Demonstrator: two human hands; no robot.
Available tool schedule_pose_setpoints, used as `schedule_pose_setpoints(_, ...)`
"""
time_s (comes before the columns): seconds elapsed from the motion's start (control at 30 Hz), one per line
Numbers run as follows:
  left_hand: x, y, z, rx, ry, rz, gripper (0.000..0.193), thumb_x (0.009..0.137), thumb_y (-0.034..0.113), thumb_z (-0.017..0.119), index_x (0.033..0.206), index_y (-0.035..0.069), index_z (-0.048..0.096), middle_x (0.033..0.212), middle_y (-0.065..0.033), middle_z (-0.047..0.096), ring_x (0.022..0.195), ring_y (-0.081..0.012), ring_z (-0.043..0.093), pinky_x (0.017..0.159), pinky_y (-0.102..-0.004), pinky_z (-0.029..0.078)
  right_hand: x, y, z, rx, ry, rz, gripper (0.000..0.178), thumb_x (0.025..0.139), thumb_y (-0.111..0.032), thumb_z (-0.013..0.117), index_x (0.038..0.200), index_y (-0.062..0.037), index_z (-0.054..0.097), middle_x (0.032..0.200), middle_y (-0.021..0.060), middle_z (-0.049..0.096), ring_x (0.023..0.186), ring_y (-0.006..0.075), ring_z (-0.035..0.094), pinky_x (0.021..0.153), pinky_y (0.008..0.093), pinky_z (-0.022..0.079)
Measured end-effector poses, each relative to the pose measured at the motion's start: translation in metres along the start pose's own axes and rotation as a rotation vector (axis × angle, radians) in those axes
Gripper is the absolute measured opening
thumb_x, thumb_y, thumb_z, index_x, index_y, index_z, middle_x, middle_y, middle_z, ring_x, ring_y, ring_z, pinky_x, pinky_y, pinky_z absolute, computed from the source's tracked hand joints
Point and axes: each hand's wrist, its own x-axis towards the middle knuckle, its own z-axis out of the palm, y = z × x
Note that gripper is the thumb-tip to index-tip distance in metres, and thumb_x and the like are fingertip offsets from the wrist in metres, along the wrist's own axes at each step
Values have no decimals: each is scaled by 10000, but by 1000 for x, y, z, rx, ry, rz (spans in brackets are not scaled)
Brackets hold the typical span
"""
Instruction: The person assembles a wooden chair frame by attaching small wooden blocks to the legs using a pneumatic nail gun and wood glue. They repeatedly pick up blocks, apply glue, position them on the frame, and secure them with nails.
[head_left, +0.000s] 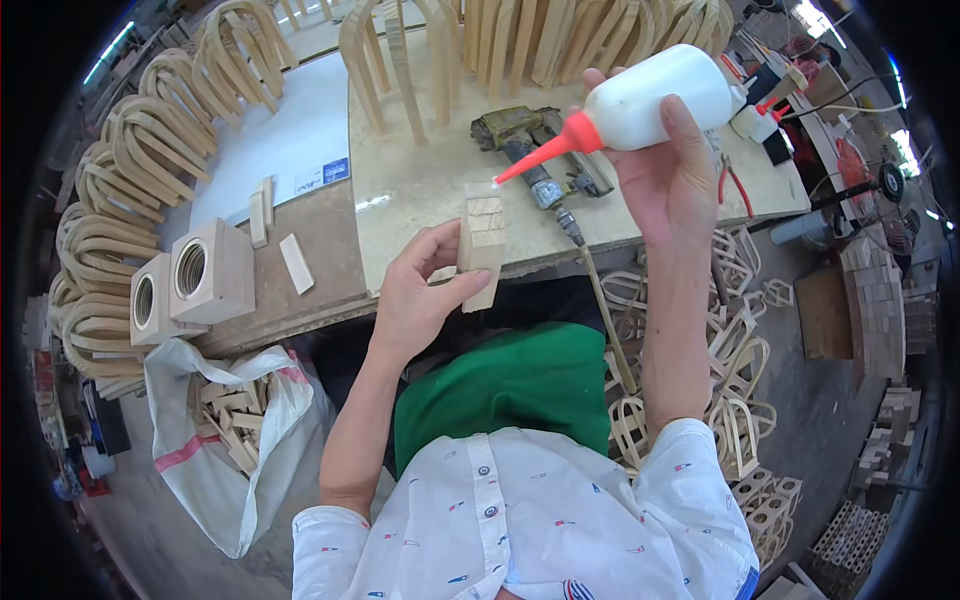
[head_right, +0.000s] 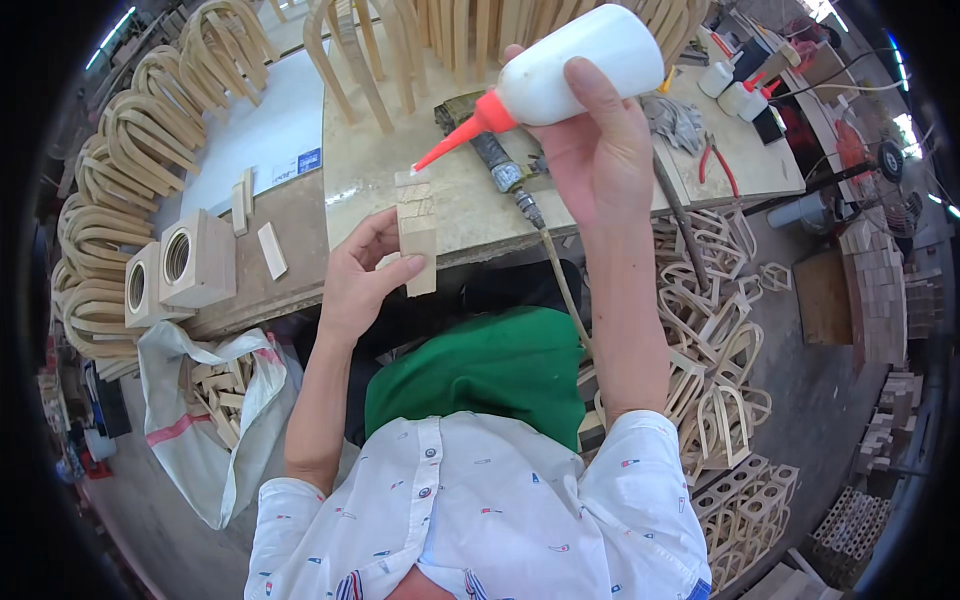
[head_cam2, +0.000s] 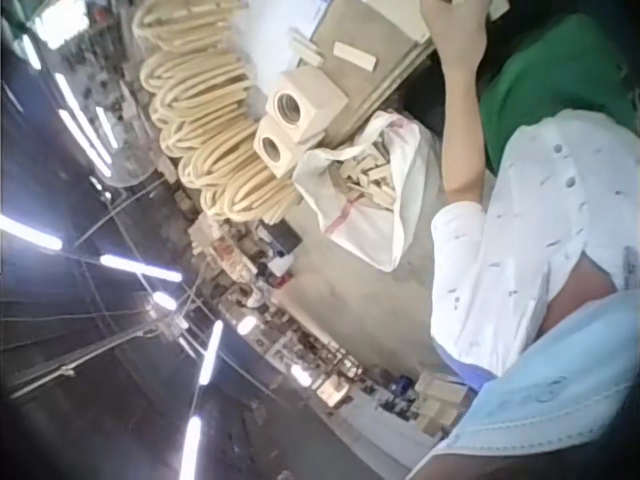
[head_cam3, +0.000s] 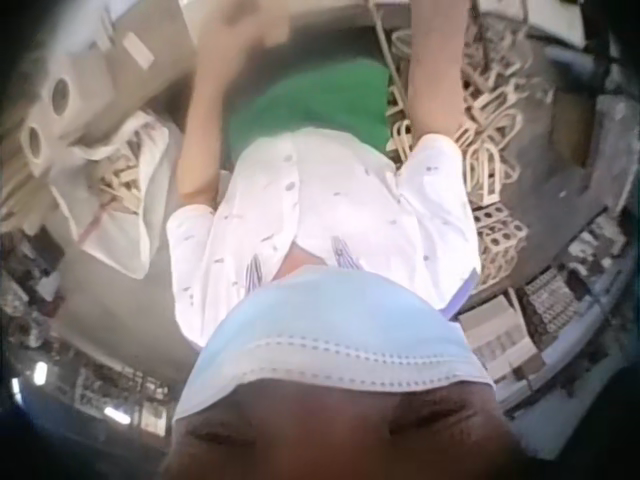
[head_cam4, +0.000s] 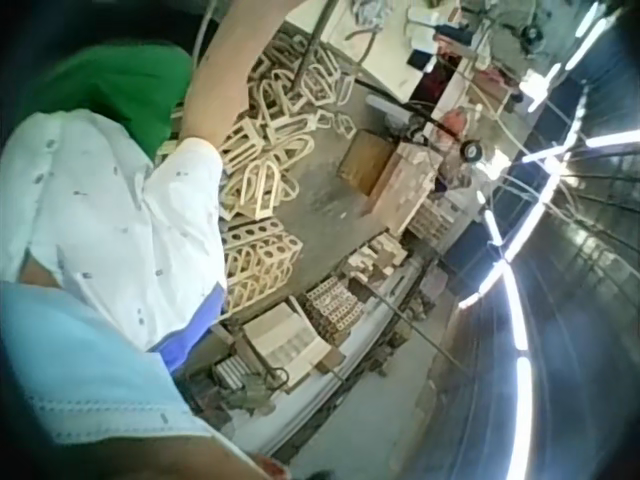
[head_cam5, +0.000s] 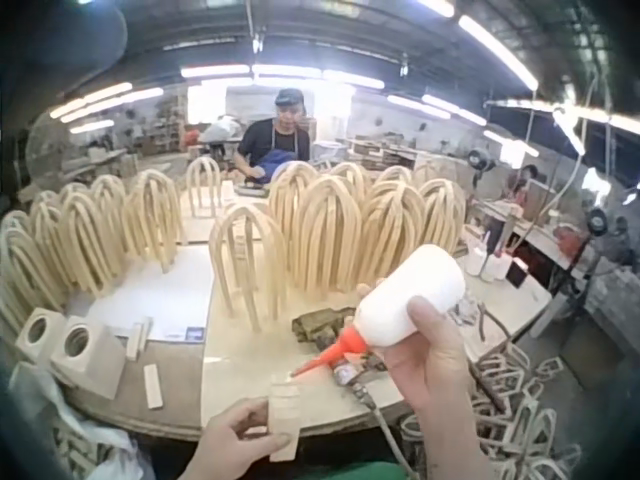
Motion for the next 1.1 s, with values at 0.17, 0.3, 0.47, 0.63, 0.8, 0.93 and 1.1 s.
schedule_pose_setpoints(0.17, -4, 4, -2, -57, 6, -32, 560, 775, 77, 735, 1282, -31, 522, 1070, -85, 657, 995, -157, 616, 943, -323, 451, 0, 22, 9, 78, 47, 14, 464, 886, -147, 671, 1247, 19, 432, 1149, 175, 561, 1139, 334, 561, 956, 515, 480)
schedule_pose_setpoints(0.3, -3, 3, -3, -64, 32, -62, 571, 770, 57, 729, 1292, -34, 518, 1072, -85, 659, 979, -151, 617, 913, -308, 469, -1, 23, 13, 118, 83, 46, 444, 889, -123, 657, 1245, 23, 434, 1156, 169, 544, 1142, 339, 553, 961, 523, 475)
schedule_pose_setpoints(0.47, 0, -2, -3, -98, 44, -76, 571, 775, 78, 724, 1295, -32, 514, 1057, -94, 663, 975, -158, 616, 920, -316, 465, -4, 17, 13, 136, 89, 34, 415, 890, -79, 633, 1239, 28, 437, 1168, 168, 531, 1152, 344, 539, 966, 526, 471)
schedule_pose_setpoints(0.63, -1, -2, -1, -105, 37, -87, 565, 773, 64, 721, 1293, -29, 518, 1062, -93, 664, 979, -150, 617, 923, -313, 464, -9, 20, 7, 98, 106, 49, 401, 894, -80, 630, 1232, 24, 442, 1133, 173, 562, 1115, 349, 567, 953, 525, 479)
schedule_pose_setpoints(0.8, -1, -9, -1, -72, 52, -84, 558, 773, 55, 719, 1289, -28, 525, 1056, -90, 670, 972, -143, 625, 927, -308, 462, -12, 25, -5, 77, 130, 55, 452, 913, -118, 591, 1310, -22, 398, 1206, 193, 538, 1193, 420, 504, 1025, 584, 399)
schedule_pose_setpoints(0.93, -1, -18, -4, -96, 57, -87, 561, 770, 51, 720, 1291, -28, 527, 1051, -87, 672, 966, -140, 627, 929, -309, 462, -14, 20, -16, 118, 92, 62, 492, 863, -7, 558, 1328, -33, 400, 1217, 176, 523, 1219, 392, 484, 1019, 581, 406)
schedule_pose_setpoints(1.1, 0, -17, -4, -94, 59, -99, 554, 770, 52, 719, 1285, -32, 531, 1045, -87, 672, 967, -139, 625, 931, -310, 461, -20, 17, -10, 47, 115, 66, 504, 865, -41, 609, 1329, -40, 413, 1237, 183, 524, 1215, 375, 500, 1021, 554, 420)
